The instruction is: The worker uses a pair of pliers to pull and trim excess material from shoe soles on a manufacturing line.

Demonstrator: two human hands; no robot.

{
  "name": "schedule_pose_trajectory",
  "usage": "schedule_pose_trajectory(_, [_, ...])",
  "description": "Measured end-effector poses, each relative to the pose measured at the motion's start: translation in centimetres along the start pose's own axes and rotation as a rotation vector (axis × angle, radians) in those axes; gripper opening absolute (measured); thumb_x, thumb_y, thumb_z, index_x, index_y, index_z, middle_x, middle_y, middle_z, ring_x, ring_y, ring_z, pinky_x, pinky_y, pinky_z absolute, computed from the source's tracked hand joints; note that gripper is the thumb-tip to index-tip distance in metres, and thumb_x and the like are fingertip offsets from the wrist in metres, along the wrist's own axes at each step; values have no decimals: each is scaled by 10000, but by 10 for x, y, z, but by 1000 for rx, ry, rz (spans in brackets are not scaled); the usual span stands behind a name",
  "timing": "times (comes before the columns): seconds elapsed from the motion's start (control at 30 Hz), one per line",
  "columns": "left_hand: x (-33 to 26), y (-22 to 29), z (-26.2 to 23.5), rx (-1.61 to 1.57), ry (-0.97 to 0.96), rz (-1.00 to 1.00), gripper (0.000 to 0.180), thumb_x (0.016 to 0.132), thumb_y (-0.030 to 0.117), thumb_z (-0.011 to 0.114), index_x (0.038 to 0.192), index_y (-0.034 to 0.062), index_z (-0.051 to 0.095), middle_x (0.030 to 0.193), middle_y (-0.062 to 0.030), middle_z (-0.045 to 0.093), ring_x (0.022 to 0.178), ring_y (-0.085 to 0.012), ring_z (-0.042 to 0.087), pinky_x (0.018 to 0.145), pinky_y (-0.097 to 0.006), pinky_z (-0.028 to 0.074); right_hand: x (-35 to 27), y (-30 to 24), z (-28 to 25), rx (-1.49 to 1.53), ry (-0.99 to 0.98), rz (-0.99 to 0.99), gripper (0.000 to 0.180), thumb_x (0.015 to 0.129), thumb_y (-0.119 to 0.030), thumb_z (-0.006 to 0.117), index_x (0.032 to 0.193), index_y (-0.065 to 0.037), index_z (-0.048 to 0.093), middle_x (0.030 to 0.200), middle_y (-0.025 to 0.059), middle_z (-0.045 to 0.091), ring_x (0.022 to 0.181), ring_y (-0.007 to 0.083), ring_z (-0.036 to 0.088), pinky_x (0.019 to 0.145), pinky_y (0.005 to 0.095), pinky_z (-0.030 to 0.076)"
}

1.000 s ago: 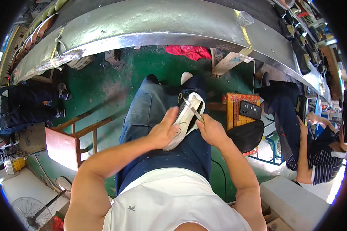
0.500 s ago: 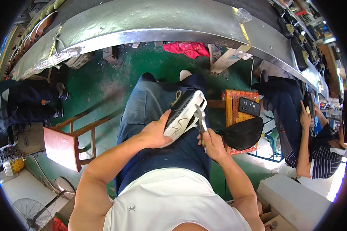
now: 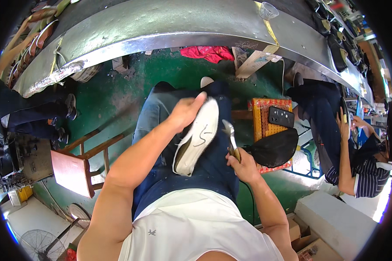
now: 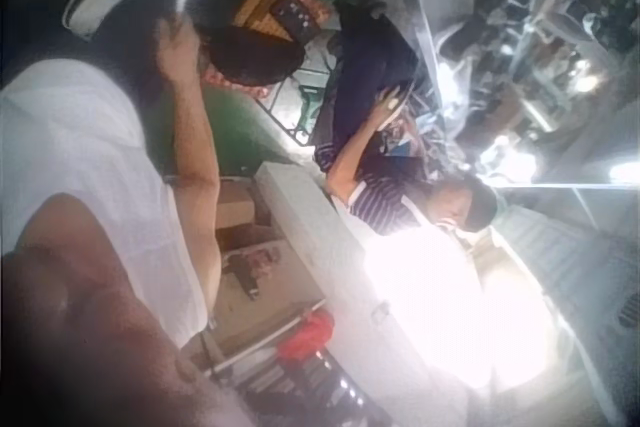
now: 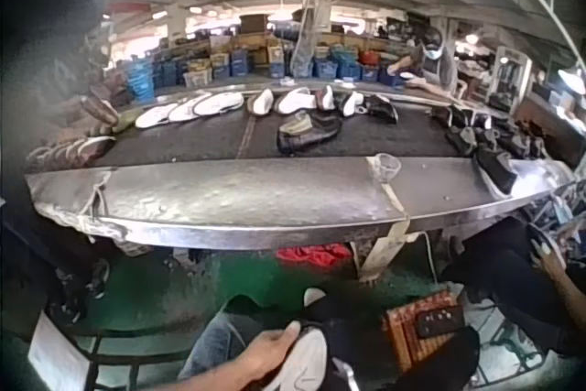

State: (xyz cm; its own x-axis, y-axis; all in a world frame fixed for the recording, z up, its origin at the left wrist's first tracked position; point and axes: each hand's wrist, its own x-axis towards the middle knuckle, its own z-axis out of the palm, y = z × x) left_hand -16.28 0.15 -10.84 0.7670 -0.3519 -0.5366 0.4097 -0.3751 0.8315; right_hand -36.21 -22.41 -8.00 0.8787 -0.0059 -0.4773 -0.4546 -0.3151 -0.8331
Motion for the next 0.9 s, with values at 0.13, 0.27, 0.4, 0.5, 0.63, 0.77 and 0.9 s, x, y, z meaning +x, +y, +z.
schedule_pose_trajectory(0.13, [1, -104, 28, -216, -58, -60, 620, 1095, 526, 356, 1220, 0, 660, 1168, -110, 666, 1031, -173, 597, 950, -336, 473, 9, -22, -13, -310, -162, -55, 302, 963, -159, 616, 1187, 42, 598, 962, 191, 689, 893, 308, 687, 808, 394, 536])
schedule_pose_trajectory(0.27, [-8, -100, 31, -329, -133, -98, 686, 1094, 541, 311, 1355, -27, 594, 1337, -205, 631, 1234, -284, 574, 1088, -357, 392, 13, -16, -12, -487, -103, -262, 394, 943, -191, 630, 1264, 33, 583, 1084, 255, 668, 1041, 453, 632, 915, 482, 508])
schedule_pose_trajectory(0.4, [1, -127, 34, -219, -59, -40, 673, 1101, 522, 306, 1298, -45, 612, 1305, -201, 640, 1201, -269, 583, 1067, -352, 406, 25, -52, -8, -630, -168, -221, 375, 947, -179, 621, 1259, 26, 590, 1052, 231, 662, 1011, 454, 632, 881, 481, 512])
schedule_pose_trajectory(0.5, [-14, -99, 33, -438, -131, -133, 690, 1102, 506, 284, 1294, -81, 590, 1306, -247, 628, 1208, -325, 574, 1080, -362, 392, 36, -54, 1, -428, -329, -79, 321, 948, -169, 620, 1213, 10, 600, 1010, 217, 663, 990, 448, 636, 854, 487, 513])
schedule_pose_trajectory(0.63, [1, -145, 39, -238, -46, -25, 618, 1116, 467, 290, 1308, -36, 595, 1266, -178, 643, 1172, -252, 581, 1053, -331, 420, 23, -42, 1, -636, -87, -439, 247, 947, -166, 630, 1016, 64, 575, 947, 268, 670, 971, 453, 652, 851, 521, 510])
schedule_pose_trajectory(0.77, [-12, -144, 42, -169, 39, 74, 556, 1130, 426, 277, 1332, 12, 589, 1215, -100, 659, 1116, -161, 586, 1025, -299, 446, 38, -97, -4, -808, -312, -114, 260, 952, -198, 641, 1050, 40, 606, 964, 283, 677, 974, 471, 647, 853, 546, 496])
schedule_pose_trajectory(0.9, [-39, -121, 28, -606, -142, 70, 664, 1106, 476, 352, 1524, -40, 359, 1435, -191, 525, 1341, -243, 480, 1137, -331, 356, 53, -90, 4, -789, -426, -57, 284, 971, -259, 623, 1026, 20, 616, 970, 272, 685, 955, 478, 646, 831, 530, 503])
